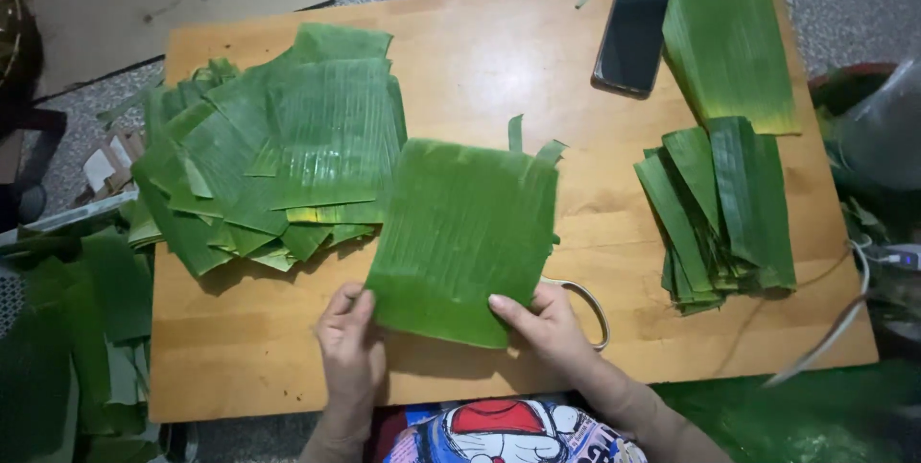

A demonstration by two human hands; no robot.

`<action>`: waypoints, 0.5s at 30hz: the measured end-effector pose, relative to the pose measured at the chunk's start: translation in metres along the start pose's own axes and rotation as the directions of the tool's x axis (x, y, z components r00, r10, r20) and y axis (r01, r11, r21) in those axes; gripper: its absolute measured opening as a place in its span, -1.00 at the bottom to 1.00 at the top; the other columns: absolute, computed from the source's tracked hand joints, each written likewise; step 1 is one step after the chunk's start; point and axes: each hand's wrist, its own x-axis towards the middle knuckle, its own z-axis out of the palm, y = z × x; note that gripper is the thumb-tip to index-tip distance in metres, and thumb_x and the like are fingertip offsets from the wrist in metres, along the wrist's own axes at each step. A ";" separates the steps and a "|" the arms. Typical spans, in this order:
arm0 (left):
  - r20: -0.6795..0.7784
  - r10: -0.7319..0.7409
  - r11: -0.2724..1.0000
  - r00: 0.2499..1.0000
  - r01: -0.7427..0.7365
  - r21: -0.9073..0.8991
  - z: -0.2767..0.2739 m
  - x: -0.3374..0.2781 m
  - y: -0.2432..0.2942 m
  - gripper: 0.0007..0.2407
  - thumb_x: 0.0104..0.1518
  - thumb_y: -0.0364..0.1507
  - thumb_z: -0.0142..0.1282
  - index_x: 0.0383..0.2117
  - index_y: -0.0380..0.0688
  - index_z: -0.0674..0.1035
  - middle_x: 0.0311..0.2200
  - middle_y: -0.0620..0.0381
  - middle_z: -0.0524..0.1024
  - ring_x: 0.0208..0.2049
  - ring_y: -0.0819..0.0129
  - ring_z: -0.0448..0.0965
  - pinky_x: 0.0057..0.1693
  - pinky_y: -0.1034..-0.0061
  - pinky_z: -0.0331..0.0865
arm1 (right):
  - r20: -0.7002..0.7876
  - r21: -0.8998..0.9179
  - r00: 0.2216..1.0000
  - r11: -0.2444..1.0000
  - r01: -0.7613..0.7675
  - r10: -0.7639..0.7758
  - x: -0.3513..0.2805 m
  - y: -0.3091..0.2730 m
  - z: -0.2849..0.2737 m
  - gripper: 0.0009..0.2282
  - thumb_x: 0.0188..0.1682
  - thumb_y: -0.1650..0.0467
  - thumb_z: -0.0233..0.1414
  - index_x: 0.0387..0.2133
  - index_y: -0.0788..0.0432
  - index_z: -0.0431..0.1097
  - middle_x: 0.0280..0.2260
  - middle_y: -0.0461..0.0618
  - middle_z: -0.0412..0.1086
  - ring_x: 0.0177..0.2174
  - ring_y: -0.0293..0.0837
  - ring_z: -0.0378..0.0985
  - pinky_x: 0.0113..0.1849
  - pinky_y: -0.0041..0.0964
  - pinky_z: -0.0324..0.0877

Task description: Trimming banana leaves into rectangular shapes using scissors and stacking them for food preparation.

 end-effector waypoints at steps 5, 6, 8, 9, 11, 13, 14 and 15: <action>0.391 -0.260 0.965 0.883 0.256 0.061 -0.038 0.014 -0.021 -0.64 0.10 -0.45 0.17 0.00 -0.44 0.56 -0.22 -0.16 0.64 -0.27 0.16 0.63 -0.05 0.31 0.52 | 0.101 -0.124 0.995 0.992 0.019 -0.007 0.000 0.002 -0.014 -0.91 -0.03 0.51 0.15 -0.43 0.38 0.54 -0.66 -0.04 0.46 -0.74 -0.32 0.38 -0.69 -0.50 0.30; 0.392 -0.261 0.964 0.882 0.258 0.063 -0.030 0.011 -0.015 -0.64 0.10 -0.45 0.17 0.00 -0.44 0.56 -0.22 -0.16 0.64 -0.27 0.16 0.63 -0.05 0.31 0.52 | 0.099 -0.122 0.995 0.992 0.018 -0.006 0.000 0.001 -0.014 -0.91 -0.03 0.51 0.15 -0.43 0.38 0.54 -0.66 -0.04 0.46 -0.74 -0.32 0.38 -0.69 -0.50 0.30; 0.277 -0.307 0.905 0.911 0.190 0.381 -0.013 0.006 -0.002 -0.85 0.18 -0.52 0.15 -0.34 -0.43 0.69 -0.57 0.14 0.58 -0.59 0.53 0.40 -0.41 0.67 0.29 | 0.075 -0.184 0.995 0.980 0.075 -0.062 0.001 0.000 -0.013 -0.90 -0.06 0.51 0.17 -0.47 0.38 0.56 -0.68 -0.03 0.49 -0.76 -0.32 0.42 -0.71 -0.52 0.32; 0.277 -0.307 0.905 0.910 0.190 0.380 -0.005 0.002 0.003 -0.85 0.18 -0.52 0.15 -0.34 -0.43 0.69 -0.57 0.14 0.58 -0.59 0.53 0.40 -0.41 0.67 0.29 | 0.075 -0.185 0.995 0.980 0.075 -0.063 0.000 0.001 -0.011 -0.90 -0.06 0.51 0.17 -0.47 0.38 0.56 -0.68 -0.03 0.49 -0.76 -0.32 0.42 -0.71 -0.52 0.32; 0.044 -0.479 0.751 0.877 0.383 0.538 0.011 -0.005 0.013 -0.81 0.09 -0.44 0.16 -0.29 -0.31 0.70 -0.39 -0.14 0.74 -0.38 0.20 0.74 -0.12 0.26 0.69 | -0.018 -0.334 0.979 0.924 0.187 -0.205 0.000 0.002 -0.008 -0.94 -0.12 0.55 0.16 -0.46 0.37 0.56 -0.61 -0.06 0.52 -0.68 -0.33 0.44 -0.64 -0.51 0.33; 0.167 -0.294 0.796 0.941 0.145 0.588 0.024 -0.025 0.030 -0.85 0.10 -0.48 0.14 -0.36 -0.31 0.70 -0.52 0.04 0.67 -0.53 0.36 0.58 -0.30 0.45 0.50 | -0.057 -0.474 0.946 0.843 0.255 -0.319 0.004 0.001 -0.007 -0.97 -0.15 0.53 0.16 -0.53 0.29 0.54 -0.69 -0.13 0.45 -0.74 -0.34 0.34 -0.69 -0.49 0.23; 0.295 -0.103 0.791 0.950 -0.102 0.604 0.030 -0.034 0.039 -0.87 0.11 -0.52 0.11 -0.43 -0.32 0.69 -0.66 0.22 0.61 -0.68 0.51 0.42 -0.48 0.63 0.31 | -0.076 -0.604 0.899 0.738 0.302 -0.431 0.007 0.000 -0.006 -0.95 -0.18 0.50 0.16 -0.60 0.20 0.52 -0.76 -0.19 0.38 -0.79 -0.35 0.23 -0.74 -0.47 0.12; 0.296 -0.101 0.791 0.950 -0.104 0.603 0.015 -0.037 0.038 -0.87 0.11 -0.52 0.11 -0.43 -0.32 0.69 -0.66 0.22 0.61 -0.68 0.51 0.42 -0.48 0.63 0.31 | -0.076 -0.604 0.898 0.737 0.304 -0.433 0.005 -0.008 -0.014 -0.95 -0.18 0.50 0.16 -0.60 0.20 0.52 -0.76 -0.19 0.38 -0.79 -0.35 0.23 -0.74 -0.47 0.12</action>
